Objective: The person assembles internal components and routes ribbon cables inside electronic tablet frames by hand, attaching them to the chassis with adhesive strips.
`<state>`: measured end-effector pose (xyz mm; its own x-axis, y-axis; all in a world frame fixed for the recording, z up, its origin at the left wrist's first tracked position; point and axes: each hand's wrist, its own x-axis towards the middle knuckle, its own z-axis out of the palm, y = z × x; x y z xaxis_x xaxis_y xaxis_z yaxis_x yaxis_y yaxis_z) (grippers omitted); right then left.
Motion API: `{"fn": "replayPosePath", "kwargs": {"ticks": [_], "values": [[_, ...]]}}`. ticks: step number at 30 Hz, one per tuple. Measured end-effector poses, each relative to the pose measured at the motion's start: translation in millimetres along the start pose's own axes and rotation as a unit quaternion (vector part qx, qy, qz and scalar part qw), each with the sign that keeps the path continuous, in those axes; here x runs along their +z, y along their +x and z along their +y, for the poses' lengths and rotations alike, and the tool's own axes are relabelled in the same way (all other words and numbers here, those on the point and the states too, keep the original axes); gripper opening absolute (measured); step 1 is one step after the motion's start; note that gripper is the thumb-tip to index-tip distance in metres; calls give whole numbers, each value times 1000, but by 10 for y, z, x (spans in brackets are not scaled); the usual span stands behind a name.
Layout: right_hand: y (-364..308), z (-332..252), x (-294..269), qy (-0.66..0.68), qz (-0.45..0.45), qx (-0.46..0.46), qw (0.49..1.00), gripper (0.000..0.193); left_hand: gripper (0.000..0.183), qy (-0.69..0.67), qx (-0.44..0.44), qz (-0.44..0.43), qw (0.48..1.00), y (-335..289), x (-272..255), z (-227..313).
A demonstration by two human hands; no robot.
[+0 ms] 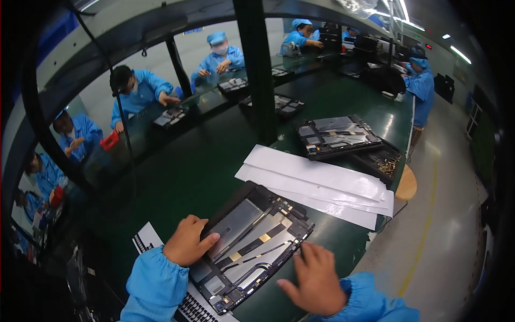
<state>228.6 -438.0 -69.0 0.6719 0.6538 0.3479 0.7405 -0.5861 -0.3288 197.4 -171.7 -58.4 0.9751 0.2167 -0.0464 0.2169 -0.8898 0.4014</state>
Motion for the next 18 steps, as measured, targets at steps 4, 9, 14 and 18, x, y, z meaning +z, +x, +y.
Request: {"fn": "replayPosePath", "kwargs": {"ticks": [4, 9, 14, 18], "values": [[-83, -313, 371, 24, 110, 55, 992, 48, 53, -63, 24, -29, 997, 58, 28, -11], [-9, -561, 434, 270, 47, 46, 961, 71, 60, -185, 17, -17, 982, -1, 15, 158], [-32, -459, 363, 322, 70, 52, 943, 62, 67, -158, 32, -29, 987, 120, 70, 164], [-154, -280, 374, 426, 117, 55, 896, 58, 64, -345, -106, -75, 930, 120, 48, 334]]}}
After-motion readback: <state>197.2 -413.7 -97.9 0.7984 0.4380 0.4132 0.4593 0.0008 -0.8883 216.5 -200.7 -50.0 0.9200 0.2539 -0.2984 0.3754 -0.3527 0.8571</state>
